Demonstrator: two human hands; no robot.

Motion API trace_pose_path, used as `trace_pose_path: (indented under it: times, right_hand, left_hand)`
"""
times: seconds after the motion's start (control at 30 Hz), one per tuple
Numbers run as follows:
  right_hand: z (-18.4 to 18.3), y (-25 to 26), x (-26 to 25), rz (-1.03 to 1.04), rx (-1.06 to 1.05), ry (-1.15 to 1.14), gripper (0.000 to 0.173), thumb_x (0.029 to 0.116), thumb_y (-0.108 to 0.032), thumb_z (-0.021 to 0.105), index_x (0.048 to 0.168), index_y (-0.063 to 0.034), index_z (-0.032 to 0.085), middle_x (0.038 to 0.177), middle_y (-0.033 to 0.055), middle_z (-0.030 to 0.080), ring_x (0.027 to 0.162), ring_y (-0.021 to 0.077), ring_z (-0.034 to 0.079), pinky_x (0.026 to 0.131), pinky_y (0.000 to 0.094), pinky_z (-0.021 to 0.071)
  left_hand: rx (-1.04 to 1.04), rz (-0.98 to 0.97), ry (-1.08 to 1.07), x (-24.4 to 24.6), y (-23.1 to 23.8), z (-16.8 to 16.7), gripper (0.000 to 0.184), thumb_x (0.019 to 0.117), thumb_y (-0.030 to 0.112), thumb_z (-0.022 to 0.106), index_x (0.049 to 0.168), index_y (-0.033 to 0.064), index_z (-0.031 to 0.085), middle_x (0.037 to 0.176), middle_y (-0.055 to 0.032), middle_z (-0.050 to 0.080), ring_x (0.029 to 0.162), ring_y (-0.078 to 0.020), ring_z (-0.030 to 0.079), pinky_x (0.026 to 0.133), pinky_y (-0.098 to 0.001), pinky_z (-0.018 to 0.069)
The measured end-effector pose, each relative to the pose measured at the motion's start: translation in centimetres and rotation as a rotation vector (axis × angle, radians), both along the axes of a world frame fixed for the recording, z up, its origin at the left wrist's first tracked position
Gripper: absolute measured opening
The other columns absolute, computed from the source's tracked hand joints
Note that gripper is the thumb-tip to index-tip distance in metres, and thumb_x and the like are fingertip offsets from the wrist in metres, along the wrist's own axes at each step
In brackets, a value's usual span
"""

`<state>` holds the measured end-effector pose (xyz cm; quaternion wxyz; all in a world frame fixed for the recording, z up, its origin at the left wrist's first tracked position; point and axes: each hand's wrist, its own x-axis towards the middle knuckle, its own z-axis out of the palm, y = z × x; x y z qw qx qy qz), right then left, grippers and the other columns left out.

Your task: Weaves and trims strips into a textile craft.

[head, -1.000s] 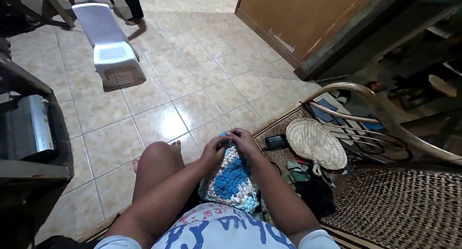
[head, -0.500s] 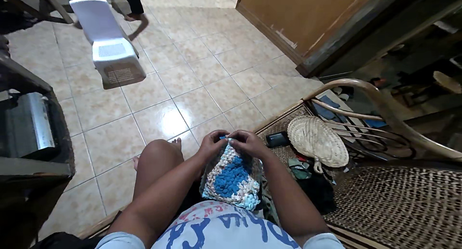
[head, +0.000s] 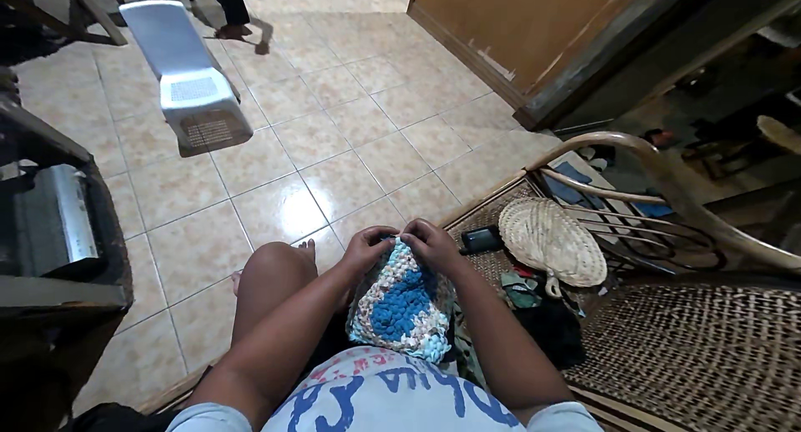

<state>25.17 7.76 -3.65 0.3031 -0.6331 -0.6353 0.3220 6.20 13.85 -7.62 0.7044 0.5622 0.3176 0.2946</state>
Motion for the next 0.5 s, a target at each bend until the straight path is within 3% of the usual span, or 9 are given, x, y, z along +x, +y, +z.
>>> trace_pose_path:
  times: [0.13, 0.2, 0.27, 0.4, 0.5]
  right_hand:
    - [-0.5, -0.1, 0.2, 0.038, 0.016, 0.036, 0.019, 0.1039, -0.017, 0.059, 0.108, 0.0004, 0.065, 0.091, 0.0079, 0.067, 0.079, 0.011, 0.064, 0.077, 0.0323, 0.0551]
    - [-0.9, -0.6, 0.7, 0.031, 0.034, 0.044, 0.027, 0.1054, -0.019, 0.055, 0.12, 0.0025, 0.063, 0.111, 0.0145, 0.069, 0.101, 0.0184, 0.067, 0.093, 0.038, 0.0549]
    - [-1.6, -1.5, 1.3, -0.075, 0.007, 0.045, 0.036, 0.1068, -0.021, 0.052, 0.131, 0.0046, 0.059, 0.127, 0.0218, 0.064, 0.117, 0.028, 0.064, 0.101, 0.0451, 0.0514]
    - [-4.2, -4.9, 2.7, -0.375, -0.004, 0.056, 0.039, 0.1071, -0.02, 0.051, 0.135, 0.0063, 0.056, 0.129, 0.0247, 0.062, 0.115, 0.0302, 0.064, 0.1, 0.045, 0.0517]
    - [-5.6, -8.5, 3.0, -0.493, -0.051, 0.065, 0.049, 0.1039, -0.024, 0.057, 0.142, 0.0068, 0.05, 0.135, 0.0274, 0.058, 0.122, 0.0331, 0.06, 0.105, 0.0441, 0.0495]
  left_hand:
    - [-0.098, 0.0, 0.022, 0.0, -0.1, 0.4, 0.022, 0.1041, 0.008, 0.053, 0.118, 0.0014, 0.069, 0.11, -0.0082, 0.068, 0.09, -0.0105, 0.063, 0.081, -0.0293, 0.053]
    - [-0.115, -0.005, 0.035, 0.0, -0.1, 0.2, 0.027, 0.105, 0.008, 0.048, 0.121, 0.0031, 0.069, 0.114, -0.0085, 0.068, 0.09, -0.0116, 0.063, 0.08, -0.0303, 0.0528]
    - [-0.125, -0.015, 0.044, 0.0, 0.0, 0.0, 0.032, 0.1061, 0.01, 0.044, 0.127, 0.004, 0.067, 0.124, -0.01, 0.066, 0.095, -0.0134, 0.063, 0.083, -0.0324, 0.0524]
    - [-0.141, 0.027, 0.112, 0.2, 0.0, -0.5, 0.031, 0.1066, 0.023, 0.055, 0.13, 0.0057, 0.066, 0.124, -0.0114, 0.066, 0.104, -0.0165, 0.063, 0.091, -0.0369, 0.0516]
    - [-0.16, 0.044, 0.159, 0.5, 0.1, -0.7, 0.029, 0.1032, 0.022, 0.062, 0.126, 0.0057, 0.068, 0.119, -0.0107, 0.068, 0.099, -0.0156, 0.065, 0.087, -0.0362, 0.053]
